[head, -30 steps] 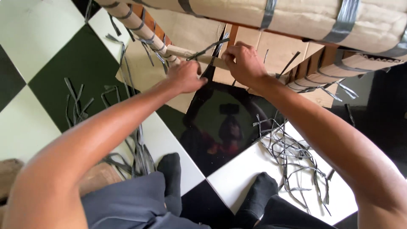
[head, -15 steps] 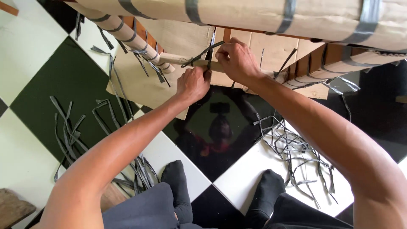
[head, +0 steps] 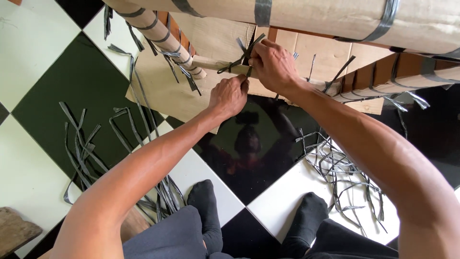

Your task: Wrapping furniture legs with cardboard and securing them with plastic ties for protection.

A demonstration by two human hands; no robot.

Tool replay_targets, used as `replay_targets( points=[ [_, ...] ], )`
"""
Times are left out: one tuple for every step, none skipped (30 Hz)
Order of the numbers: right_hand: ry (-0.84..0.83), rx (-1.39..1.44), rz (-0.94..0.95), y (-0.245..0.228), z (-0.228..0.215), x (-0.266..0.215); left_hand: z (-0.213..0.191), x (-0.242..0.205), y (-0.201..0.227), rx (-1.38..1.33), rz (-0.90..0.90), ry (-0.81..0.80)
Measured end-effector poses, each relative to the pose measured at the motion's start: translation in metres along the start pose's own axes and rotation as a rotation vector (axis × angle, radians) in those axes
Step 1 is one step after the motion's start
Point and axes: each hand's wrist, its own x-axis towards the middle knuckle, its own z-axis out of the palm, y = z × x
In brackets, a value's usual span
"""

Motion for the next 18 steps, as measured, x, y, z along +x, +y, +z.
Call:
replay_targets(
  points=[
    [0.0, 0.001, 0.0, 0.004, 0.005, 0.003, 0.0, 0.001, 0.0, 0.0, -0.001, 0.0],
    [0.006, -0.023, 0.001, 0.007, 0.011, 0.005, 0.0, 0.001, 0.0, -0.02, -0.001, -0.022],
    [0.012, -0.047, 0.001, 0.011, 0.016, 0.006, 0.0, 0.0, 0.0, -0.041, -0.001, -0.044],
    [0.011, -0.046, 0.003, 0.014, 0.016, 0.003, -0.001, -0.004, 0.001, -0.042, -0.001, -0.046],
    [0.022, -0.034, -0.011, 0.017, 0.016, 0.001, -0.003, -0.009, 0.002, -0.073, 0.018, -0.026],
    [0.039, -0.023, -0.028, 0.019, 0.016, 0.0, -0.006, -0.012, 0.003, -0.1, 0.041, -0.001],
    [0.043, -0.023, -0.028, 0.014, 0.008, -0.001, -0.008, -0.016, 0.002, -0.097, 0.044, 0.001],
    [0.03, 0.013, 0.008, 0.009, 0.002, -0.006, -0.008, -0.023, 0.001, -0.119, 0.026, 0.019],
    [0.017, 0.049, 0.044, 0.005, -0.004, -0.01, -0.008, -0.029, -0.001, -0.14, 0.008, 0.038],
    [0.018, 0.048, 0.048, 0.006, -0.007, -0.013, -0.006, -0.029, -0.004, -0.14, 0.01, 0.035],
    [0.018, 0.059, 0.026, 0.006, -0.009, -0.015, -0.003, -0.028, -0.007, -0.204, 0.011, 0.049],
    [0.017, 0.07, 0.002, 0.006, -0.012, -0.017, -0.002, -0.028, -0.01, -0.268, 0.012, 0.063],
    [0.019, 0.069, 0.004, 0.007, -0.013, -0.02, -0.001, -0.025, -0.008, -0.268, 0.014, 0.061],
    [0.031, 0.103, -0.029, 0.007, -0.013, -0.021, -0.001, -0.023, -0.007, -0.296, 0.067, 0.123],
    [0.044, 0.138, -0.063, 0.007, -0.014, -0.022, -0.001, -0.021, -0.007, -0.322, 0.121, 0.186],
    [0.043, 0.138, -0.064, 0.005, -0.015, -0.024, -0.004, -0.021, -0.003, -0.323, 0.12, 0.187],
    [0.076, 0.168, -0.122, 0.003, -0.017, -0.026, -0.007, -0.021, 0.001, -0.279, 0.136, 0.187],
    [0.109, 0.198, -0.178, 0.002, -0.019, -0.028, -0.009, -0.021, 0.005, -0.235, 0.152, 0.184]
  ],
)
